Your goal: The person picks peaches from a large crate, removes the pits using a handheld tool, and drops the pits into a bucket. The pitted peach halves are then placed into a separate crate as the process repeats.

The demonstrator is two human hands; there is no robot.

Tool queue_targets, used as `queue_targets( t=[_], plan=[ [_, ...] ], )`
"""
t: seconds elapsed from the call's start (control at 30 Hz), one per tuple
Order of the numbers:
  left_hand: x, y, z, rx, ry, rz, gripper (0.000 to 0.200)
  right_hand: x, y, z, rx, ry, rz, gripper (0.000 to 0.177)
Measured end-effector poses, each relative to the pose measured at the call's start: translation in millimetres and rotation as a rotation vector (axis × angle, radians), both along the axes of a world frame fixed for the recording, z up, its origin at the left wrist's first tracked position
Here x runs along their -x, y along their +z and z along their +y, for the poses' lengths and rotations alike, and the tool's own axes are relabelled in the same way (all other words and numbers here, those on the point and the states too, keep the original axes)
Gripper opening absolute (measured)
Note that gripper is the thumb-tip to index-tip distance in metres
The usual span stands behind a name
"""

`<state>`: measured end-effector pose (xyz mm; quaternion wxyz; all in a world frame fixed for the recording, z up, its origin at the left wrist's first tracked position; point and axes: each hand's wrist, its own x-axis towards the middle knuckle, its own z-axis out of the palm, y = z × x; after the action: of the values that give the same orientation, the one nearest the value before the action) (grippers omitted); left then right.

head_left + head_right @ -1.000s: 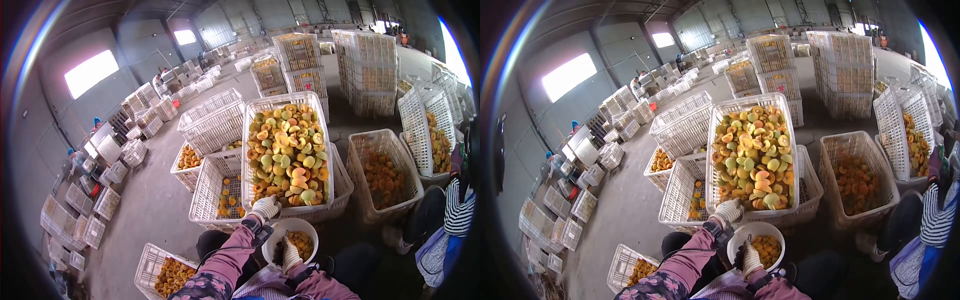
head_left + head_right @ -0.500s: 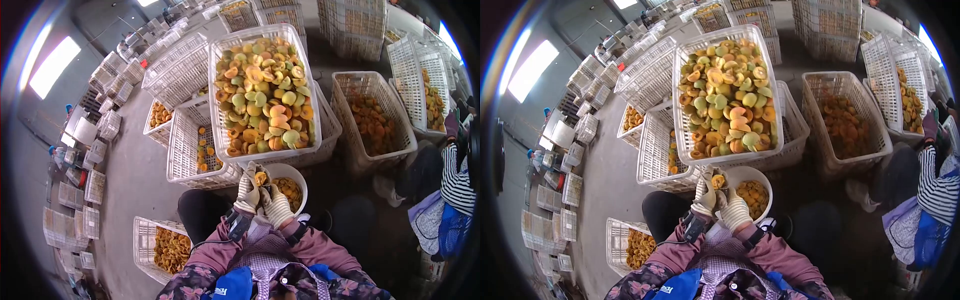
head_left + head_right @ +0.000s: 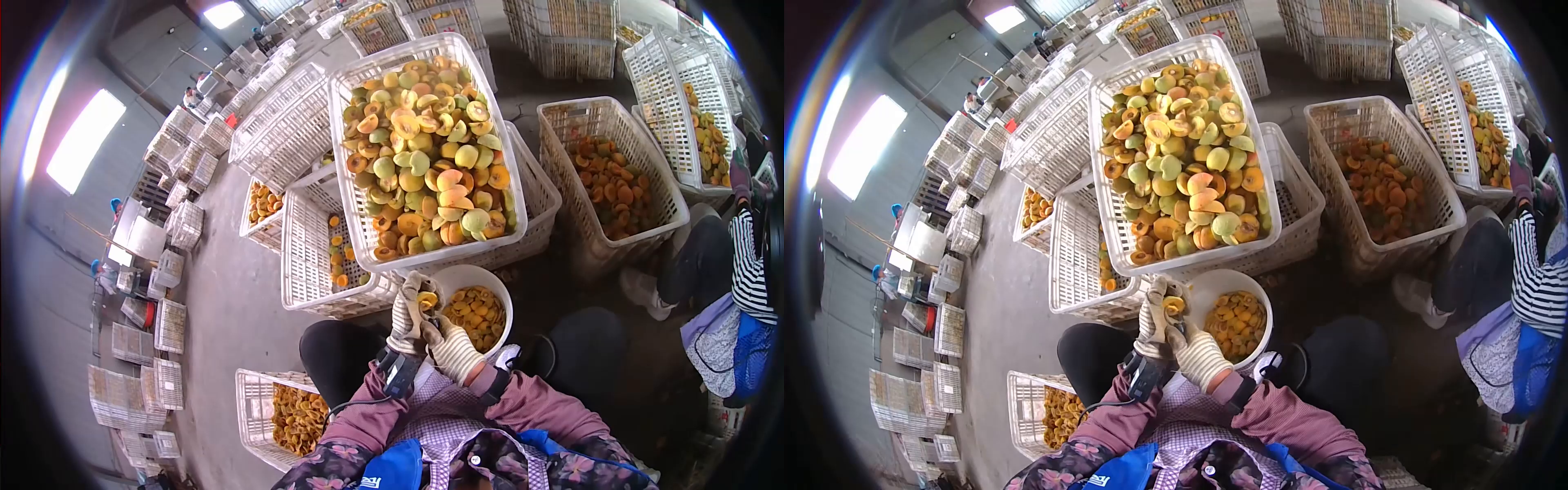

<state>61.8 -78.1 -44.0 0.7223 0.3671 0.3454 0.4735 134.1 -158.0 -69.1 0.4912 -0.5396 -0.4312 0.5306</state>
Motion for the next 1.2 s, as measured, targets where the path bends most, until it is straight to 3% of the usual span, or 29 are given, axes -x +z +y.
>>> queue_targets(
  t=[0.03, 0.1, 0.2, 0.3, 0.37, 0.43, 0.53, 0.57, 0.63, 0.7, 0.8, 0.87, 0.97, 1.03, 1.07, 1.1, 1.13, 1.17, 1.2],
  plan=[
    [2, 0, -1, -0.001, 0.002, -0.001, 0.032, -3, 4, -2, -0.081, -0.035, -0.169, 0.033],
    [-1, 18, -8, 0.294, 0.169, 0.062, 0.031, -17, 28, 1, -0.029, -0.023, -0.181, 0.042],
    [-3, 4, -11, 0.186, 0.23, 0.081, 0.027, -18, 27, 2, 0.084, 0.002, -0.461, 0.046],
    [-3, 0, -15, 0.177, 0.236, 0.111, 0.025, -18, 31, 0, 0.112, 0.02, -0.444, 0.047],
    [-5, 1, -20, 0.001, 0.226, 0.152, 0.024, -16, 22, -1, 0.106, 0.02, -0.392, 0.047],
    [1, -3, -15, -0.01, 0.162, 0.143, 0.024, -9, 6, 0, 0.1, 0.014, -0.341, 0.047],
    [10, -21, -12, -0.092, 0.137, 0.146, 0.021, 13, -43, 5, 0.019, 0.007, 0.041, 0.043],
    [12, -21, -14, -0.158, 0.106, 0.148, 0.02, 12, -40, 4, 0.026, 0.001, 0.044, 0.043],
    [15, -31, -18, -0.175, 0.166, 0.155, 0.02, 7, -25, 1, 0.061, 0.052, 0.027, 0.043],
    [8, -10, -20, -0.157, 0.07, 0.106, 0.022, 2, -10, -1, 0.035, 0.032, -0.098, 0.043],
    [12, -23, -18, -0.154, 0.123, 0.129, 0.024, -11, 30, -8, 0.074, -0.013, -0.348, 0.042],
    [15, -22, -21, -0.048, 0.17, 0.166, 0.026, -9, 26, -6, 0.075, -0.016, -0.374, 0.039],
    [9, -19, -31, -0.103, 0.221, 0.242, 0.037, -7, 22, -10, 0.053, -0.036, -0.41, 0.037],
    [23, -45, -22, -0.295, 0.165, 0.168, 0.034, -5, 21, -8, 0.096, -0.057, -0.477, 0.036],
    [8, -28, -24, -0.228, 0.188, -0.06, 0.022, -5, 24, -7, 0.095, -0.046, -0.464, 0.038],
    [4, -20, -23, -0.053, 0.212, -0.114, 0.016, -7, 26, -8, 0.101, -0.036, -0.45, 0.041],
    [11, -29, -18, 0.073, 0.186, -0.107, 0.013, -8, 28, -5, 0.11, -0.014, -0.45, 0.041],
    [3, -20, -23, -0.115, 0.21, -0.013, 0.014, -8, 26, -7, 0.134, 0.007, -0.448, 0.041],
    [2, -11, -25, -0.116, 0.198, 0.047, 0.015, -4, 6, -6, 0.075, 0.004, -0.382, 0.039]
  ],
)
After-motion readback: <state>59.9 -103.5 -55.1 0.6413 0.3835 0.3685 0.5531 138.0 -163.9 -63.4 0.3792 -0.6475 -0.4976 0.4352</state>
